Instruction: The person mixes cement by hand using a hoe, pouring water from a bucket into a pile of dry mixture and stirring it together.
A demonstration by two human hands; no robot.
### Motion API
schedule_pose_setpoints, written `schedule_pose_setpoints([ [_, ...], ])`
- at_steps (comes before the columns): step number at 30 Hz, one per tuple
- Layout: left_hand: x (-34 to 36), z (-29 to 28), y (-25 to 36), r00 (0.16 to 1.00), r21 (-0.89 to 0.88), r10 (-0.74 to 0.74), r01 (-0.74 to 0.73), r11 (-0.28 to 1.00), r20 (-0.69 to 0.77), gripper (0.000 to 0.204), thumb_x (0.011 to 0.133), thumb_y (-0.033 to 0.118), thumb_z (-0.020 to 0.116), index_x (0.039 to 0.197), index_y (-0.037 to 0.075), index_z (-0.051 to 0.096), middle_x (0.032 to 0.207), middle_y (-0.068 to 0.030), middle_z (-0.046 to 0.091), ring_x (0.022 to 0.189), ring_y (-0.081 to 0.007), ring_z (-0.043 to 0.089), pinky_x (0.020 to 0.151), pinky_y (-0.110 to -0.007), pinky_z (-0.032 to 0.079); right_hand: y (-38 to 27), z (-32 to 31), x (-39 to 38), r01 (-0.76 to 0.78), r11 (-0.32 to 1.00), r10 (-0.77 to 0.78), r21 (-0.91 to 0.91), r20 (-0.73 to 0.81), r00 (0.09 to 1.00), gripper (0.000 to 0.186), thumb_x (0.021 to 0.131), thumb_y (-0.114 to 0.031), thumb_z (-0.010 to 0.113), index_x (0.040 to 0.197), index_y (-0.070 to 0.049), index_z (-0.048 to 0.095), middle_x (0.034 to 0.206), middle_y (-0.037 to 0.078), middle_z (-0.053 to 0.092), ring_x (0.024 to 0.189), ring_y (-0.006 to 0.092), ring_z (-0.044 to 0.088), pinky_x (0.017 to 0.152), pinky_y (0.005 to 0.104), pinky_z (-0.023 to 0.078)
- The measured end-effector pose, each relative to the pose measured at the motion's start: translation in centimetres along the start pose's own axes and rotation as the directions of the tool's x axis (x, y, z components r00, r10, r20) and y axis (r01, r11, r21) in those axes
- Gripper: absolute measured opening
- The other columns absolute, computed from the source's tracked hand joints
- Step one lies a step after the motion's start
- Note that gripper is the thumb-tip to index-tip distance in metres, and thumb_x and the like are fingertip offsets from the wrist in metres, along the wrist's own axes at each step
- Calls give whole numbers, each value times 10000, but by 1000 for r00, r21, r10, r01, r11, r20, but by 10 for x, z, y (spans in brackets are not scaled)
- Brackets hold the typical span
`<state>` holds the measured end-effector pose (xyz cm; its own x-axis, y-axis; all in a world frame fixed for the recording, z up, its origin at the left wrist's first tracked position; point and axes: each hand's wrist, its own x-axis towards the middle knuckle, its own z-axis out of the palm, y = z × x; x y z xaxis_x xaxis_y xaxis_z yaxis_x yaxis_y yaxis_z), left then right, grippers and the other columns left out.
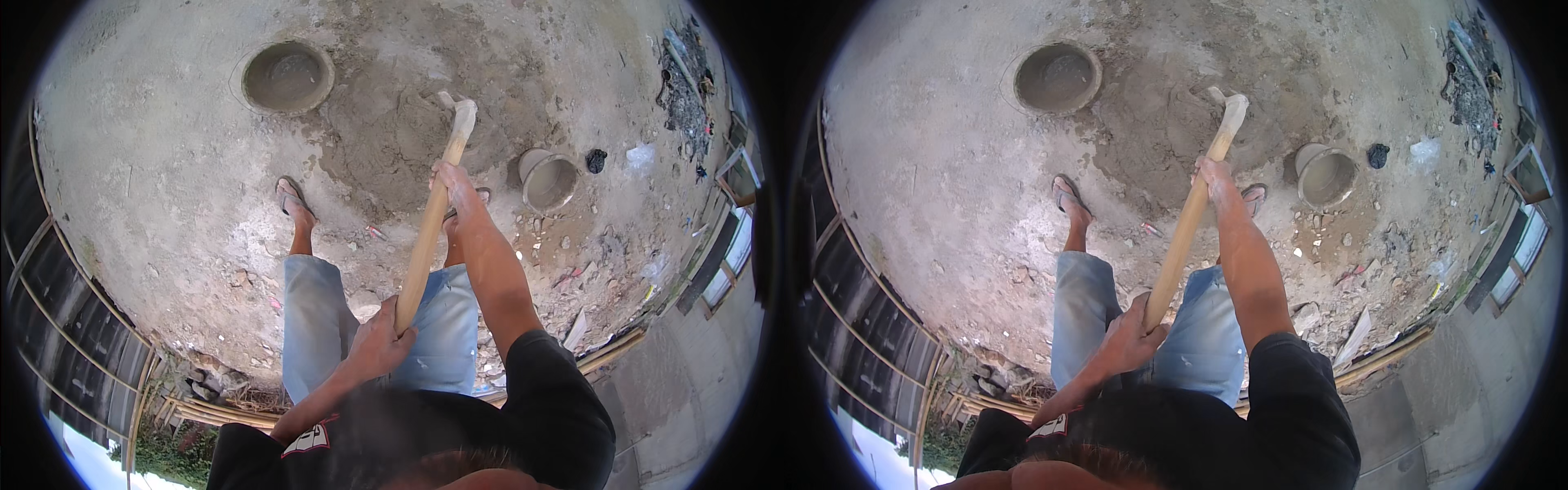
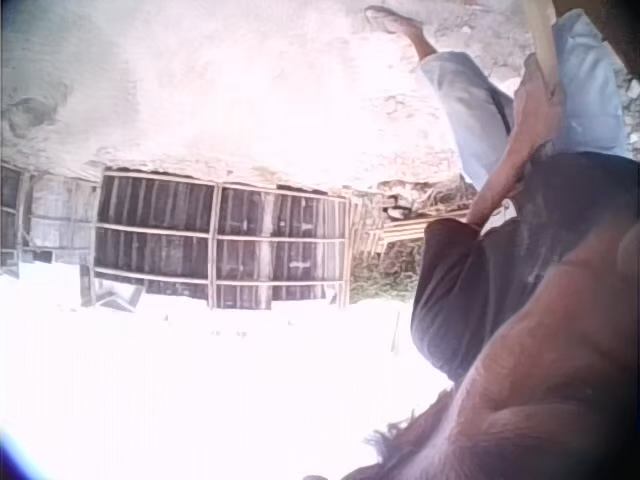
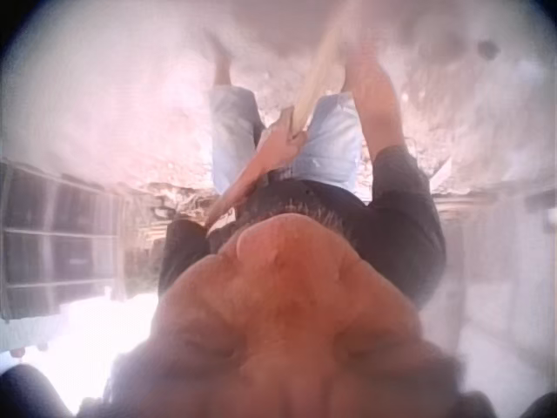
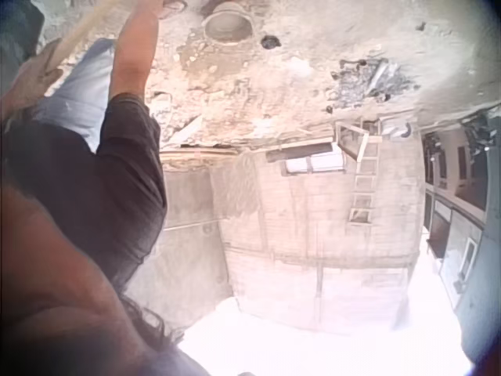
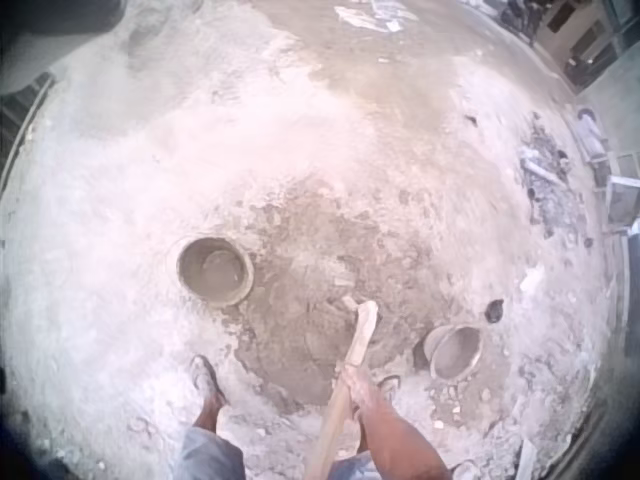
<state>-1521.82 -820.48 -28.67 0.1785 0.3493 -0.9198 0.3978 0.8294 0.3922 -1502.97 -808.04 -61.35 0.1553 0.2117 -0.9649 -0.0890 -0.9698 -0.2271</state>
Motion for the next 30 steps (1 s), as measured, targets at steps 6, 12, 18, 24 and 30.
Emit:
schedule_pose_setpoints([
  [6,-16,-24,33,997,-58,64,-61,996,53,690,805,173,580,1411,-7,303,1101,-298,584,988,-394,614,855,-404,479,18,-12,13,-276,938,239,211,185,953,179,779,-116,606,840,-46,453,615,74,488,462,217,525,416,351,488],
  [12,-66,-62,82,933,-196,351,-360,912,-80,616,793,106,581,1366,-22,394,1227,-269,532,1080,-356,582,880,-369,470,-49,0,-41,-280,941,225,190,264,938,215,774,-83,580,884,-19,407,635,81,486,465,208,522,423,327,501],
  [18,-134,-151,83,862,-168,486,-505,847,-141,612,774,91,617,1349,-9,432,1243,-236,536,1048,-335,612,878,-346,482,-111,64,-133,-150,956,95,252,217,971,189,782,-48,547,889,-16,395,653,91,485,484,201,522,419,326,495],
  [24,-216,-228,-22,923,104,321,-305,947,-211,624,702,19,639,1309,61,497,1118,-211,603,926,-370,627,806,-398,515,-83,177,-224,121,938,-165,325,112,980,206,797,-62,569,918,-32,405,661,81,490,499,203,526,438,327,488],
  [30,-137,-217,-293,702,319,77,220,922,-708,235,692,-17,582,905,79,555,824,-151,569,814,-391,564,704,-479,462,68,343,-201,271,885,-318,378,68,946,408,773,-28,623,1075,-55,350,770,96,490,532,208,526,486,354,507],
])
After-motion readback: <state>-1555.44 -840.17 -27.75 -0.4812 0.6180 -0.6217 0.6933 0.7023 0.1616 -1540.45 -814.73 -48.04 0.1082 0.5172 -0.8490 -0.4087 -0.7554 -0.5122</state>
